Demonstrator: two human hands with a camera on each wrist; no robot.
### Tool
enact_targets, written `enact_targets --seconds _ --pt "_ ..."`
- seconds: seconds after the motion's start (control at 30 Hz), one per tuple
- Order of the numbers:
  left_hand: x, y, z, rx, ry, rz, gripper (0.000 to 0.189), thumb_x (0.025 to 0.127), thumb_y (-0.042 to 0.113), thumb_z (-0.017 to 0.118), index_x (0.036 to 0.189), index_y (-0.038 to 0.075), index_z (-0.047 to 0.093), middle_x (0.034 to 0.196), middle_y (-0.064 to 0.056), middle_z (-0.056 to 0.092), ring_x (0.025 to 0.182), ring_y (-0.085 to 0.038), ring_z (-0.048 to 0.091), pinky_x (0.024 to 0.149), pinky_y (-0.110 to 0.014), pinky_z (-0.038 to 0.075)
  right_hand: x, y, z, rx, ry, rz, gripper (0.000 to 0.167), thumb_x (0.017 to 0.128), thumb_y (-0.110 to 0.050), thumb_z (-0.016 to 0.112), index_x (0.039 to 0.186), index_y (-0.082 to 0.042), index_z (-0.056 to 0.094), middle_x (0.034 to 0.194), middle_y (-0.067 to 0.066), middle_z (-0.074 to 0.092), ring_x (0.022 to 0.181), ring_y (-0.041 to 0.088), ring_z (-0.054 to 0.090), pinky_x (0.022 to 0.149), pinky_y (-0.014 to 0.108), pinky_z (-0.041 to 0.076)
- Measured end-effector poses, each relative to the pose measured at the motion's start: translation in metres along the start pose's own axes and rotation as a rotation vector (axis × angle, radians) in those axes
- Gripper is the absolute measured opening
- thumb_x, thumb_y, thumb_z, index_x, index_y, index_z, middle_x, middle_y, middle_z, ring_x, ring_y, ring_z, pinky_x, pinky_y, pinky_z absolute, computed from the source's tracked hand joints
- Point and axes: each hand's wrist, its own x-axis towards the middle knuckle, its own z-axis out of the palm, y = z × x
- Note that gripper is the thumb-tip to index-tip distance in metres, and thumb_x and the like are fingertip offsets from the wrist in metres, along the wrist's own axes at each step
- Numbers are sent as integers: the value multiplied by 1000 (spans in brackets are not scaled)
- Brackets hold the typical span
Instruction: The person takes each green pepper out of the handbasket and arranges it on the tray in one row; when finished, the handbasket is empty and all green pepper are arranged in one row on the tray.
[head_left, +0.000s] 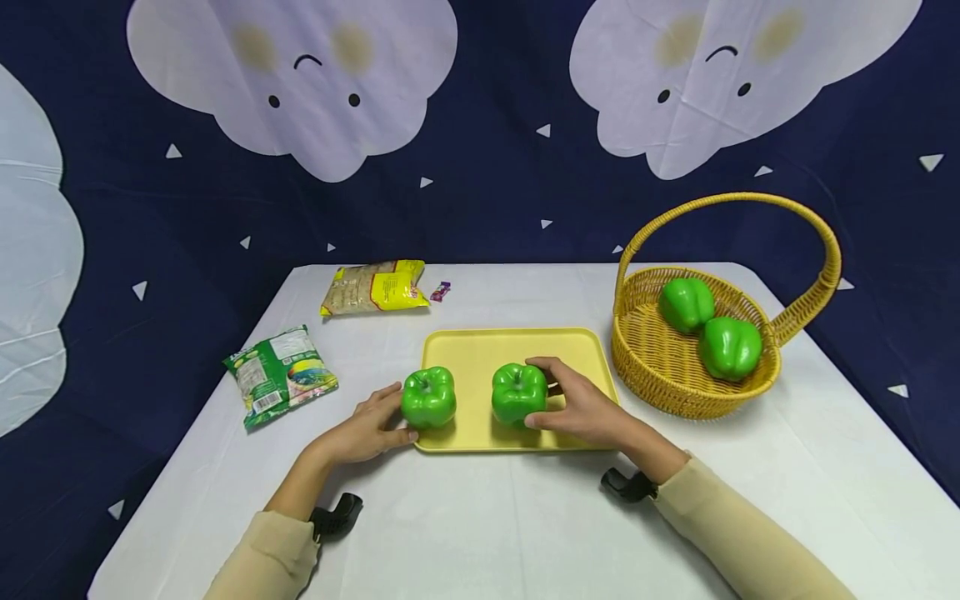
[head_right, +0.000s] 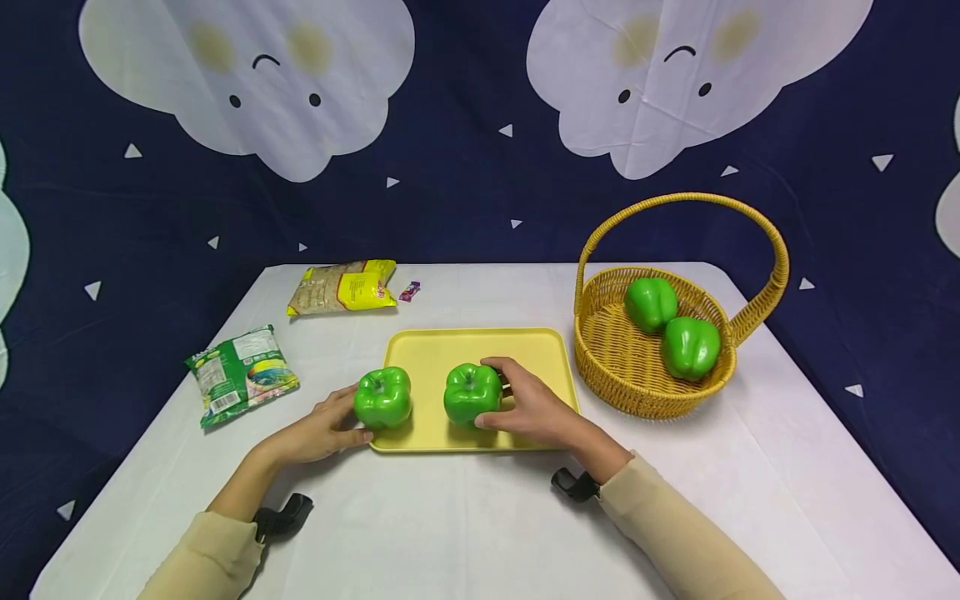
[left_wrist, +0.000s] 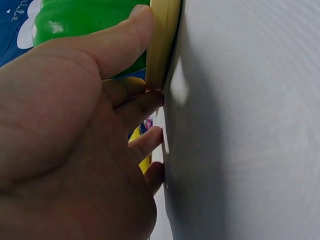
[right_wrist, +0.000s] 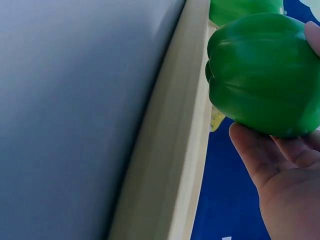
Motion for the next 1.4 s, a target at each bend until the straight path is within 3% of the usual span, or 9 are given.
enact_targets --seconds 0.33,1.4 --pt "0 1 0 -6 -1 -1 73 86 37 66 147 14 33 155 -18 24 144 -41 13 111 -68 11 7 1 14 0 -32 -29 78 77 -26 78 142 -15 35 132 8 51 112 24 55 96 42 49" --pt "-1 0 0 -7 6 12 73 86 37 66 147 13 33 155 -20 24 144 -42 13 111 -68 11 23 -5 30 38 -85 -2 82 77 -32 77 144 -18 32 136 4 49 117 22 55 99 40 47"
